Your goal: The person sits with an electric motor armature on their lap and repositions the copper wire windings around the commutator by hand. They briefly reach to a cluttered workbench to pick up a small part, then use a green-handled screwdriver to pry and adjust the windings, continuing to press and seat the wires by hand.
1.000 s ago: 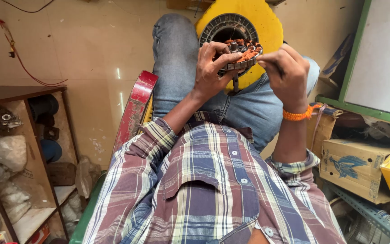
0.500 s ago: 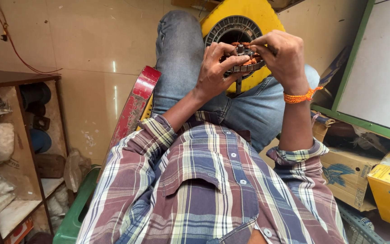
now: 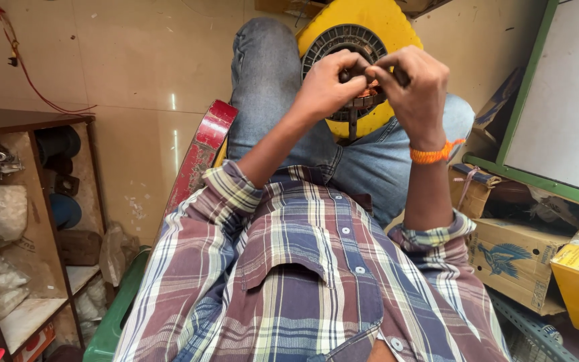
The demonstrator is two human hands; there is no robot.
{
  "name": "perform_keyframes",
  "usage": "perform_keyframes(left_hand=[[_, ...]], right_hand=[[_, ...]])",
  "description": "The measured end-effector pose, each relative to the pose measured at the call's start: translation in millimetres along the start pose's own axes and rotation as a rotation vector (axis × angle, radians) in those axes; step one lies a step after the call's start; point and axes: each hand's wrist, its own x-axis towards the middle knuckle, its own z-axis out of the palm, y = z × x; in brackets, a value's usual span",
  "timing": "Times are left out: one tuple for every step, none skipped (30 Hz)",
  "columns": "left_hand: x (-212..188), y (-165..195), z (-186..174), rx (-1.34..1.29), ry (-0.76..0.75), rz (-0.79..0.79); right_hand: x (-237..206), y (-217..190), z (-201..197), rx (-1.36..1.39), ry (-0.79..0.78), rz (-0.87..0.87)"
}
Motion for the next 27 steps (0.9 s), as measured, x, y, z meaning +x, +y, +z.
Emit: perform_keyframes(left_hand=[[-1,-3,-7,-0.071,-0.068,0.025],[-4,-7,-15,-0.141,-0.134,0.05],[-6,-10,-22,-0.212,-0.201,0.071],[-8,-12,-27,-0.239,-0.231,0.08],[-9,-14,-32,-0.269,-0.261,0.09],[-10,-16,-34,-0.299,-0.29,0.101],[-9,-16,-36,-0.3,-0.316,0.132],[-7,-17,-38,-0.3,-0.341,0.164],[-5,-17,-40,-0.298,-0.368,0.197],[-4,-18,-41,-0.296,-0.373,0.212],[-2,-19,-41,-0.294,-0.38,0.228],[-1,-20,-41,-0.291,-0.389,0.246],[-1,-21,-42,-0.257,-0.376,0.27],[-2,-22,-42,-0.224,-0.362,0.292],[-3,-24,-42,-0.192,-0.347,0.313],[-4,-25,-41,-0.17,-0.329,0.319],[-5,-26,-41,-0.147,-0.311,0.324],[-7,-27,-40,-0.125,-0.292,0.33],[-9,-26,-39,-0.099,-0.276,0.333],[-10,-26,-39,-0.073,-0.262,0.337],[-12,-24,-38,-0.047,-0.25,0.342],[-14,-22,-37,-0.034,-0.235,0.349],[-17,-20,-36,-0.02,-0.219,0.356],[-19,-19,-35,-0.006,-0.202,0.362],[-22,-17,-32,0.104,-0.145,0.421],[-25,-15,-27,0.215,-0.085,0.477],[-27,-15,-23,0.327,-0.024,0.534]], right_hand=[[-5,-5,-2,0.027,-0.001,0.032],[-11,-11,-4,0.055,-0.003,0.064],[-17,-17,-6,0.084,-0.007,0.097],[-24,-24,-6,0.102,-0.013,0.109],[-30,-30,-6,0.12,-0.021,0.122],[-36,-36,-5,0.136,-0.029,0.133],[-41,-40,-2,0.15,-0.03,0.149],[-46,-44,3,0.165,-0.03,0.163],[-51,-46,8,0.18,-0.028,0.177],[-55,-46,14,0.2,-0.016,0.23],[-59,-46,21,0.219,-0.004,0.283],[-64,-45,27,0.238,0.009,0.337],[-69,-43,33,0.269,0.043,0.355],[-74,-41,39,0.301,0.074,0.375],[-79,-39,44,0.333,0.105,0.395],[-84,-36,47,0.402,0.126,0.399],[-88,-33,50,0.473,0.146,0.402],[-91,-31,53,0.543,0.165,0.405],[-93,-28,54,0.558,0.155,0.409],[-94,-27,56,0.571,0.147,0.414],[-95,-26,58,0.584,0.141,0.419],[-95,-27,60,0.527,0.125,0.386],[-94,-28,62,0.471,0.109,0.352],[-93,-29,65,0.415,0.091,0.318],[-93,-31,67,0.426,0.095,0.323],[-92,-33,70,0.439,0.098,0.328],[-91,-33,70,0.452,0.101,0.331]])
